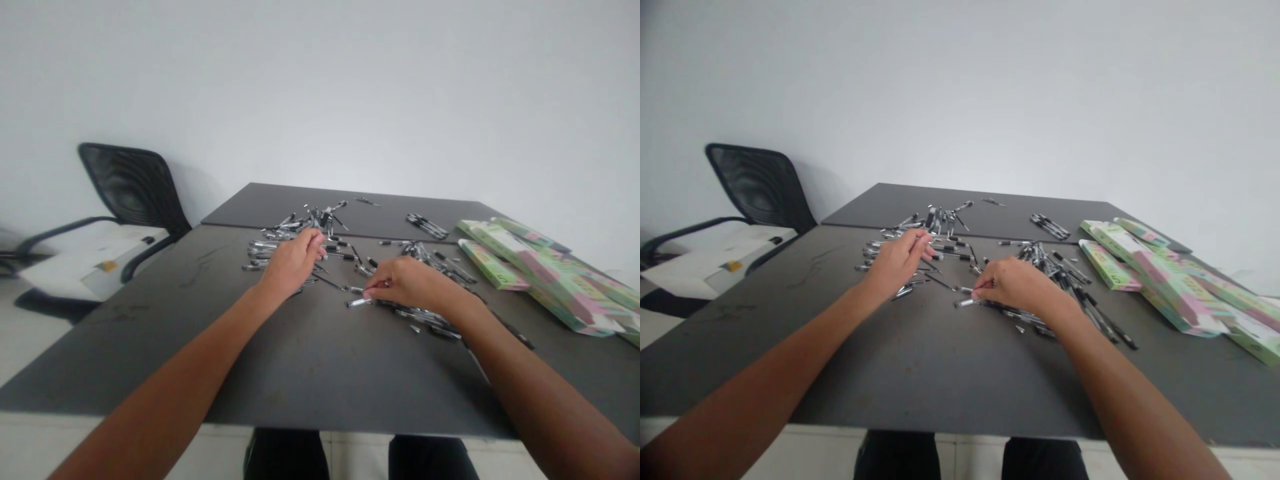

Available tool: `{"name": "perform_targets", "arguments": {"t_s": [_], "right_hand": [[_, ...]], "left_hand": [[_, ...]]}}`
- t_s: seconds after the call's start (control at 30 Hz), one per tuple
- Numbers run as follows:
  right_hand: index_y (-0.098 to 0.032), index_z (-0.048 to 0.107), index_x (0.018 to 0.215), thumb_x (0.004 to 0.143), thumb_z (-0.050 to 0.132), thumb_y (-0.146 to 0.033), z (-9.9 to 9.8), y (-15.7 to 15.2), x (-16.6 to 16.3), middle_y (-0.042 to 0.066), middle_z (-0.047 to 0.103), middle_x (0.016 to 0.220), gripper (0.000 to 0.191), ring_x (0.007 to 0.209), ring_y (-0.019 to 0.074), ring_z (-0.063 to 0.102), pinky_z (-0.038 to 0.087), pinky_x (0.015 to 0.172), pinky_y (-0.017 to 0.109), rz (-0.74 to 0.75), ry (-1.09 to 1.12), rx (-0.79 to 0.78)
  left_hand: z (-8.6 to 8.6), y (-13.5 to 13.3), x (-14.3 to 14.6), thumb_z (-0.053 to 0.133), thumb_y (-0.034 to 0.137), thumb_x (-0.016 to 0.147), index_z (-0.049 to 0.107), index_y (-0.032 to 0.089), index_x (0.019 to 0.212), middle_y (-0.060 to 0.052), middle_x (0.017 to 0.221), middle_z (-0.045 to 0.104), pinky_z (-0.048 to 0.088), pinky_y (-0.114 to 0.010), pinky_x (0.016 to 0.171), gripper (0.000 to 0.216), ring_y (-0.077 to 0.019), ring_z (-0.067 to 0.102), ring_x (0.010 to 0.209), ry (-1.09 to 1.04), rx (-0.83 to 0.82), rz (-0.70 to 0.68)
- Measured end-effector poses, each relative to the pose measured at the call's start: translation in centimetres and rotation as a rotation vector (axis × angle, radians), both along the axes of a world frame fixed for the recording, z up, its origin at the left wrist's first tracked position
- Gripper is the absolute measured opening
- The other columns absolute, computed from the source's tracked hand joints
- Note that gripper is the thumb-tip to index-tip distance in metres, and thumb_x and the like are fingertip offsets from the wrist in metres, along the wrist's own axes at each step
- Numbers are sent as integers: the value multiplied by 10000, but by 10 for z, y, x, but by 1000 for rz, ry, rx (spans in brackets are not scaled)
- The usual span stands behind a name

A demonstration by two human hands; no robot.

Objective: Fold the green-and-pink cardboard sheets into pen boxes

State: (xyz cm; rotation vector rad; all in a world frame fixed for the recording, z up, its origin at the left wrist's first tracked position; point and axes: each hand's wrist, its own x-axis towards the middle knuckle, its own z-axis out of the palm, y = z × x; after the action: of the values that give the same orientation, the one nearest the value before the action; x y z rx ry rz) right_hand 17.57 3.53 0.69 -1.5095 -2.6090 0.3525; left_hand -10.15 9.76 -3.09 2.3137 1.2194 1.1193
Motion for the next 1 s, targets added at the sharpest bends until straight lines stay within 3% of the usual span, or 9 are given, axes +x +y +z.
{"name": "perform_targets", "arguments": {"t_s": [0.33, 0.67, 1.0], "right_hand": [[-249, 901, 1020, 967, 725, -474, 2, 5, 14, 46, 863, 932, 290, 809, 214, 756, 499, 723, 286, -41, 6, -125], [-296, 903, 906, 788, 850, -413, 17, -8, 32, 5, 845, 861, 174, 790, 233, 777, 527, 676, 296, -68, -25, -363], [-295, 908, 900, 805, 829, -306, 13, -7, 29, 13, 865, 877, 125, 790, 239, 801, 535, 676, 301, -72, -93, -314]], "left_hand": [[-9, -7, 11, 382, 417, 1174, 551, 239, 1155, -43, 1015, 870, 623, -336, 935, 246, -189, 849, 946, -155, -36, -24], [-12, -13, 17, 397, 406, 1161, 540, 253, 1102, -22, 951, 859, 613, -330, 892, 217, -187, 833, 910, -134, -64, -26], [-12, -16, 20, 407, 411, 1149, 555, 256, 1076, -1, 889, 834, 592, -321, 876, 227, -180, 805, 856, -107, -62, -19]]}}
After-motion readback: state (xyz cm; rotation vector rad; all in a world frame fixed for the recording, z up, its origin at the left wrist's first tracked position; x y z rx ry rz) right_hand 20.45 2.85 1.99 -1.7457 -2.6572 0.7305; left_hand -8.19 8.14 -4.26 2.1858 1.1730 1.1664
